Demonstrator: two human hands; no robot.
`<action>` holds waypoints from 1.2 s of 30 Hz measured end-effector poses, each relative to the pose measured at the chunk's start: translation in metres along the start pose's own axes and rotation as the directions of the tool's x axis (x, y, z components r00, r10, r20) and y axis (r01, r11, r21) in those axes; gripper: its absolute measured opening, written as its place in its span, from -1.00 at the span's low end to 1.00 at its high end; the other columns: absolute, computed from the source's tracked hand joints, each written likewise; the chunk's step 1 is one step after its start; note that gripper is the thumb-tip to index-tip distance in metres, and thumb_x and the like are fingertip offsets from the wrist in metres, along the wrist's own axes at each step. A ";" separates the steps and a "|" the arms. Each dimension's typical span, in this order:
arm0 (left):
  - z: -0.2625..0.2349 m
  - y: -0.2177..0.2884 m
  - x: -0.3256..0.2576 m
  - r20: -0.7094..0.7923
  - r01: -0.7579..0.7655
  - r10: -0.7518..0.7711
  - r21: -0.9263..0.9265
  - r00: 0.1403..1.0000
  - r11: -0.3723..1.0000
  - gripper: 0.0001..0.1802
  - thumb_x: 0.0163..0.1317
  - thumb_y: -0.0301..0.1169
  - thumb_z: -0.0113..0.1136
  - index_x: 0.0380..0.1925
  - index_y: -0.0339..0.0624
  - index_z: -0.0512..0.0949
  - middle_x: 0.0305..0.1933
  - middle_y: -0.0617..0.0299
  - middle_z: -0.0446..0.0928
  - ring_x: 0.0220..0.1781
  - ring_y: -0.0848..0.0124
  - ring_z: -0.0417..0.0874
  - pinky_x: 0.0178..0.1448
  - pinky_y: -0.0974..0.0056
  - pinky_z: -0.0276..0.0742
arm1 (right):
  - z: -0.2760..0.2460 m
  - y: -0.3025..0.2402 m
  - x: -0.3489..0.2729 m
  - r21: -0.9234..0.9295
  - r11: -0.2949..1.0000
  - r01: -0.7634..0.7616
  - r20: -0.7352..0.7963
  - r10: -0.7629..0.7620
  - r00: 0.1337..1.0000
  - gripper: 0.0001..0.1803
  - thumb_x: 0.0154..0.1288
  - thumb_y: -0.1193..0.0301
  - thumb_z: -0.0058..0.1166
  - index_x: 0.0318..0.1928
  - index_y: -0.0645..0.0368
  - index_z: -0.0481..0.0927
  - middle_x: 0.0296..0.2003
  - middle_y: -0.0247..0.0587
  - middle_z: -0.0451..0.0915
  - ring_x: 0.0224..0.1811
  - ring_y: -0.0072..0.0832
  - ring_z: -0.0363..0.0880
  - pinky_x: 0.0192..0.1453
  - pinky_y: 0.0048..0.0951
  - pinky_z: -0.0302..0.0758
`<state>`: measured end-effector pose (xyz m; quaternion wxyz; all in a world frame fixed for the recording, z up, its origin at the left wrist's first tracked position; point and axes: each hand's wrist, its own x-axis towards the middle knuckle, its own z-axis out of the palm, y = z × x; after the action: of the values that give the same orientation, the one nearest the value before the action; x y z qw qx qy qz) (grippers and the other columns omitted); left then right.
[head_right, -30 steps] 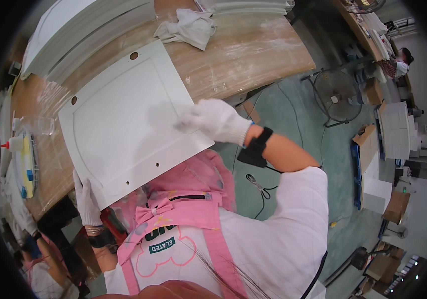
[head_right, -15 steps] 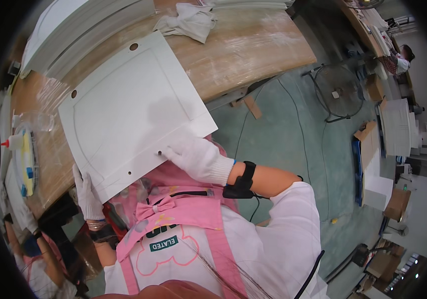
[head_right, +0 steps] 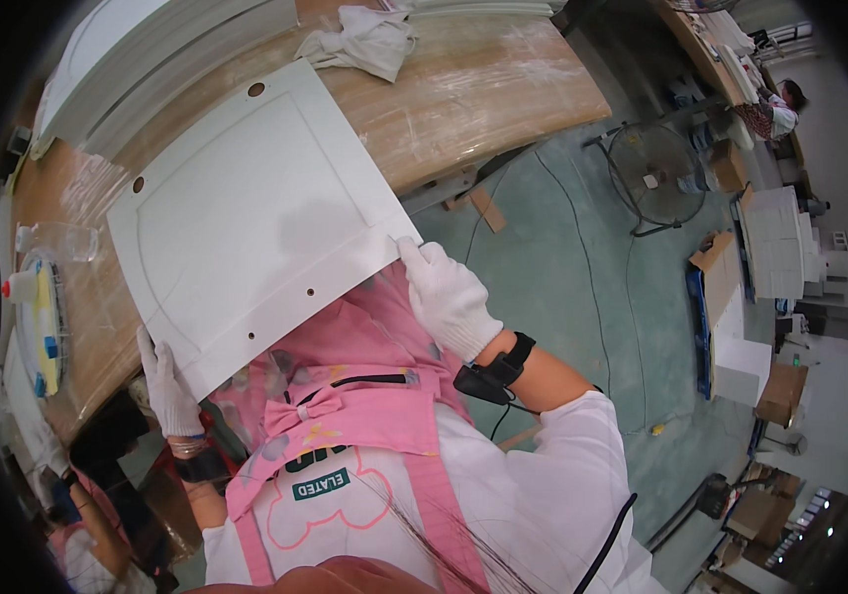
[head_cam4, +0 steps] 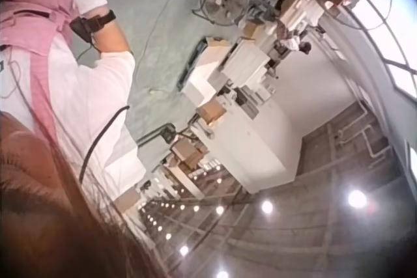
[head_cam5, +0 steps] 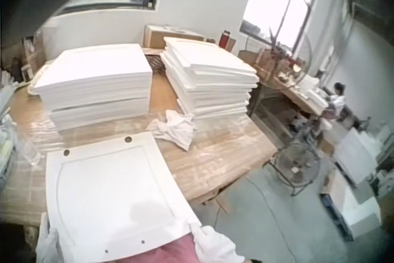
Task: Cleaning and refining the surface of white cabinet door panels using a scraper, a sponge, and a cloth to remove excess material or residue.
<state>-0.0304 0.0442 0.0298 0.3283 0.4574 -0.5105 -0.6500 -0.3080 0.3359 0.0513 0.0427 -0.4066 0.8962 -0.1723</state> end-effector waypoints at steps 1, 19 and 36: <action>-0.002 -0.001 0.001 -0.002 0.001 -0.001 -0.004 1.000 1.000 -0.35 0.50 -0.42 -0.03 0.51 -0.29 0.03 0.52 0.05 0.18 0.46 0.30 0.31 0.49 0.23 0.25 | -0.003 0.001 0.001 -0.001 1.000 -0.008 0.002 0.008 1.000 -0.49 0.26 0.47 0.02 0.24 0.09 0.40 -0.27 -0.10 0.46 -0.40 -0.09 0.57 -0.36 -0.08 0.53; -0.007 -0.007 0.003 0.009 0.006 -0.005 -0.063 1.000 0.998 -0.34 0.50 -0.45 -0.02 0.52 -0.27 0.03 0.52 0.05 0.19 0.47 0.30 0.31 0.49 0.23 0.26 | -0.002 -0.002 -0.004 0.022 0.998 0.065 -0.040 -0.064 0.997 -0.53 0.29 0.45 0.01 0.22 0.05 0.41 -0.27 -0.07 0.46 -0.40 -0.08 0.59 -0.38 -0.11 0.54; -0.009 -0.011 0.002 -0.001 0.006 -0.006 -0.049 1.000 0.999 -0.30 0.49 -0.39 0.03 0.52 -0.30 0.00 0.56 0.05 0.11 0.51 0.29 0.24 0.54 0.23 0.17 | 0.014 -0.032 0.019 0.103 0.995 0.010 0.064 -0.017 0.998 -0.46 0.28 0.50 0.01 0.30 0.08 0.38 -0.12 -0.04 0.53 -0.32 -0.03 0.60 -0.28 -0.08 0.56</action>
<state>-0.0223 0.0425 0.0180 0.3380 0.4510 -0.4928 -0.6629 -0.2947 0.2988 0.0498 0.0911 -0.4154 0.8815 -0.2051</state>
